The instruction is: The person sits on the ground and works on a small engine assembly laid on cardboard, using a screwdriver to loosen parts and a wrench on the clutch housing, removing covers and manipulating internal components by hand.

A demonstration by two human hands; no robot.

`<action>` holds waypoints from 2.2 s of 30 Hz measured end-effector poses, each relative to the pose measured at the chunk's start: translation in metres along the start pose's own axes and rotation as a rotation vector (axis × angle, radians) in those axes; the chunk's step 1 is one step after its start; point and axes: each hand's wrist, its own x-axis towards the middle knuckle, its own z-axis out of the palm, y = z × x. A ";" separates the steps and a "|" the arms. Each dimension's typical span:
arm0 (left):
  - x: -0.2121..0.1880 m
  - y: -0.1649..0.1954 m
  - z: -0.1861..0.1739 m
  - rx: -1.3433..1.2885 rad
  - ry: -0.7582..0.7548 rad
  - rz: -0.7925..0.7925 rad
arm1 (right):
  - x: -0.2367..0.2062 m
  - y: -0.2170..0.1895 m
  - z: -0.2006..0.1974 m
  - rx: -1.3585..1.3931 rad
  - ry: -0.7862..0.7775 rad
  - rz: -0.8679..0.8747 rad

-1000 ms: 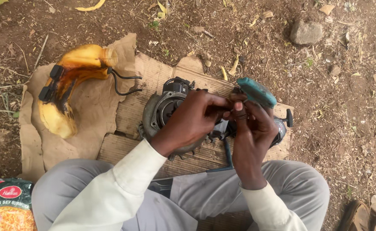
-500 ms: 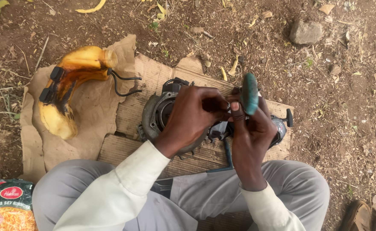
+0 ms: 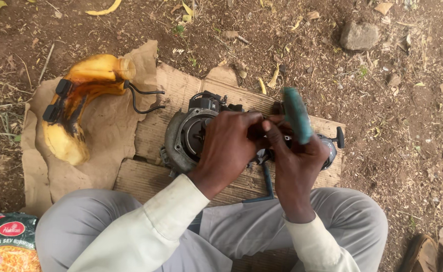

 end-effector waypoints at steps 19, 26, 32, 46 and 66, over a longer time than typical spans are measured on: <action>-0.002 -0.007 -0.008 -0.128 -0.067 0.243 | 0.002 0.000 -0.003 -0.020 -0.080 -0.049; 0.000 -0.002 -0.014 0.011 -0.149 0.045 | -0.001 0.000 -0.006 0.036 -0.119 0.006; 0.000 -0.002 -0.013 0.247 -0.285 0.177 | 0.003 -0.002 -0.008 -0.008 -0.087 -0.028; -0.004 -0.020 0.007 0.394 -0.221 0.226 | 0.013 -0.003 -0.022 0.021 -0.042 -0.128; -0.034 0.013 0.008 0.014 -0.050 0.382 | 0.010 -0.027 -0.079 0.998 0.103 0.285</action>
